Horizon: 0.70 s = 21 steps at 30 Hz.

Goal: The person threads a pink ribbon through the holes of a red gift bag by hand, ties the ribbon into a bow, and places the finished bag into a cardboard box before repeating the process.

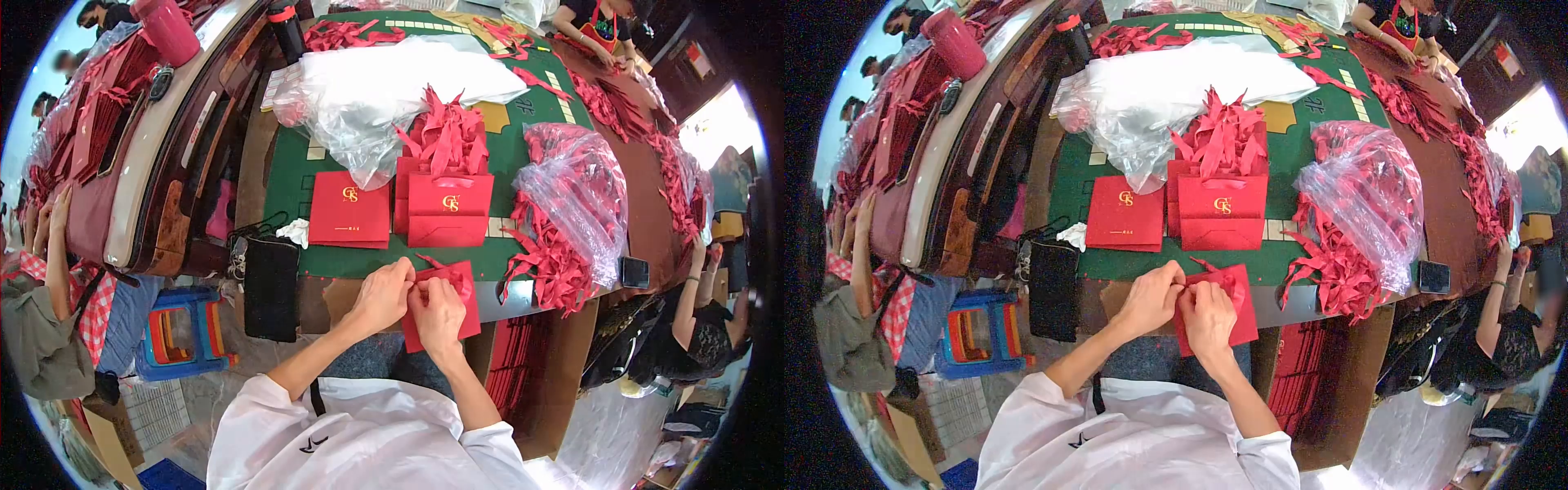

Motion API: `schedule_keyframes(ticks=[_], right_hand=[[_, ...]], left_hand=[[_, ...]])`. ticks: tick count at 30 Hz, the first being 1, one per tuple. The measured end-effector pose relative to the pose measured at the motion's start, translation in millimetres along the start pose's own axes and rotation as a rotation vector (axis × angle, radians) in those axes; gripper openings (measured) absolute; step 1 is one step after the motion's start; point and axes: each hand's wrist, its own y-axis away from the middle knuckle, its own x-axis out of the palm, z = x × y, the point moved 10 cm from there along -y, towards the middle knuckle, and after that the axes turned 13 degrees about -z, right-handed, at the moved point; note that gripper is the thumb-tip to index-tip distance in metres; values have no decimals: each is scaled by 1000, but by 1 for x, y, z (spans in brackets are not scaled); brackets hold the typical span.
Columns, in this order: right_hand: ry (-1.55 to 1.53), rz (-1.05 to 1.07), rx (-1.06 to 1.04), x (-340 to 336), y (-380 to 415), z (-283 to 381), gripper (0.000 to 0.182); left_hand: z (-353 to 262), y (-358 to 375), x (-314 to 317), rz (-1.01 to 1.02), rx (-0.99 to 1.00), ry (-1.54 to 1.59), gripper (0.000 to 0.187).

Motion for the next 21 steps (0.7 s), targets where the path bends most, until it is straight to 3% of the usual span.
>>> schedule_keyframes(ticks=[2,7,11,15,17,21], right_hand=[[-17,-11,-25,-3,1,2,14],[-418,260,375,8,6,-16,19],[-379,315,226,-18,-21,-1,17],[-286,312,179,-19,-37,-13,13],[-146,511,103,-4,-32,-15,15],[-235,617,145,6,-30,-32,17]], left_hand=[[3,0,-2,-26,12,24,12],[-4,-1,-2,49,-31,85,21],[0,-1,-2,57,-27,44,26],[-19,4,-4,20,126,63,23],[-27,7,-3,36,177,77,23],[-44,15,-6,19,322,17,17]])
